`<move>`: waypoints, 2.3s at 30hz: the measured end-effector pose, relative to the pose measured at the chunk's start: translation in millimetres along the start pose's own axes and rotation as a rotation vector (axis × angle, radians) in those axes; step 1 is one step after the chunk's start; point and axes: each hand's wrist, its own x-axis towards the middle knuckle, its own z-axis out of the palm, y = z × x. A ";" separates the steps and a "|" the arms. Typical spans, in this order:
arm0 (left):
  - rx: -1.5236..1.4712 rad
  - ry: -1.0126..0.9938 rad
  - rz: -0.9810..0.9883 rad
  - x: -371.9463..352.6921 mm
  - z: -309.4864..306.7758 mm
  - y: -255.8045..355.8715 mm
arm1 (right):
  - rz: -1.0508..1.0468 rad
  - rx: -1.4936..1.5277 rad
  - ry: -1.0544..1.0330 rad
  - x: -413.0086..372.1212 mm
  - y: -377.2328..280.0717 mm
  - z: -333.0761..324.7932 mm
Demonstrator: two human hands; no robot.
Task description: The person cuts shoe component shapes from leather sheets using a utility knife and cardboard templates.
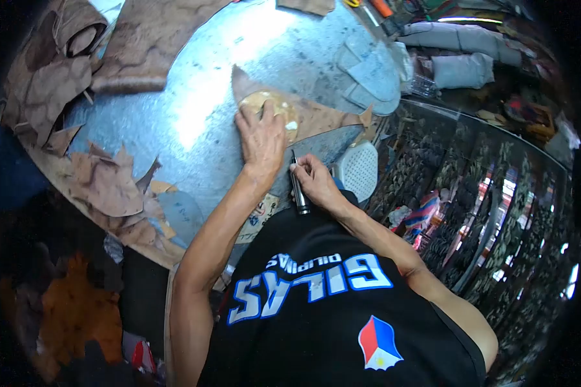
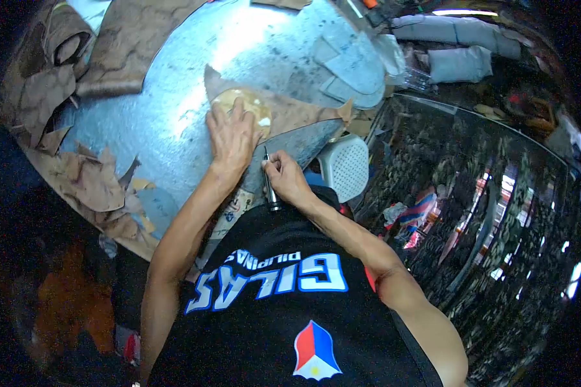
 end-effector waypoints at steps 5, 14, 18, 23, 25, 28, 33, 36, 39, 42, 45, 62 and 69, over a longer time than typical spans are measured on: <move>-0.012 0.022 -0.013 -3.8 -3.7 2.3 | -0.704 -0.606 0.443 48.3 -16.1 -68.6; -0.040 0.104 -0.040 -7.7 3.4 4.4 | -0.621 -1.063 0.277 82.4 -22.6 -144.0; -0.007 0.071 -0.048 -6.3 3.0 5.4 | -0.246 -0.300 0.004 66.2 -5.9 -170.2; 0.000 0.047 -0.075 -6.2 -0.1 8.0 | -0.134 0.182 -0.194 61.0 12.0 -168.9; -0.001 0.028 -0.095 -7.7 -3.4 9.2 | -0.159 0.122 -0.215 63.1 14.9 -163.9; 0.007 0.030 -0.116 -8.8 -3.0 14.2 | -0.177 0.013 -0.246 63.3 14.7 -163.5; -0.018 0.047 -0.146 -8.9 8.0 11.0 | -0.250 -0.140 -0.070 57.2 7.6 -183.0; -0.008 0.125 -0.085 -7.8 8.4 17.8 | -0.698 -0.523 -0.009 78.2 6.4 -202.2; -0.086 0.213 -0.005 -0.4 14.8 43.6 | -1.044 -0.761 -0.058 78.0 -11.1 -197.8; -0.147 0.154 -0.007 11.9 24.1 62.8 | -1.046 -0.824 -0.216 84.8 -22.6 -172.5; -0.184 0.090 -0.032 19.0 32.8 65.7 | -1.065 -0.861 -0.261 98.0 -27.2 -159.1; -0.086 0.078 0.003 23.2 39.8 67.4 | -0.950 -0.705 -0.106 51.1 25.1 -220.6; -0.127 0.178 0.168 33.8 49.1 67.7 | -0.445 -0.081 -0.115 59.3 68.6 -176.5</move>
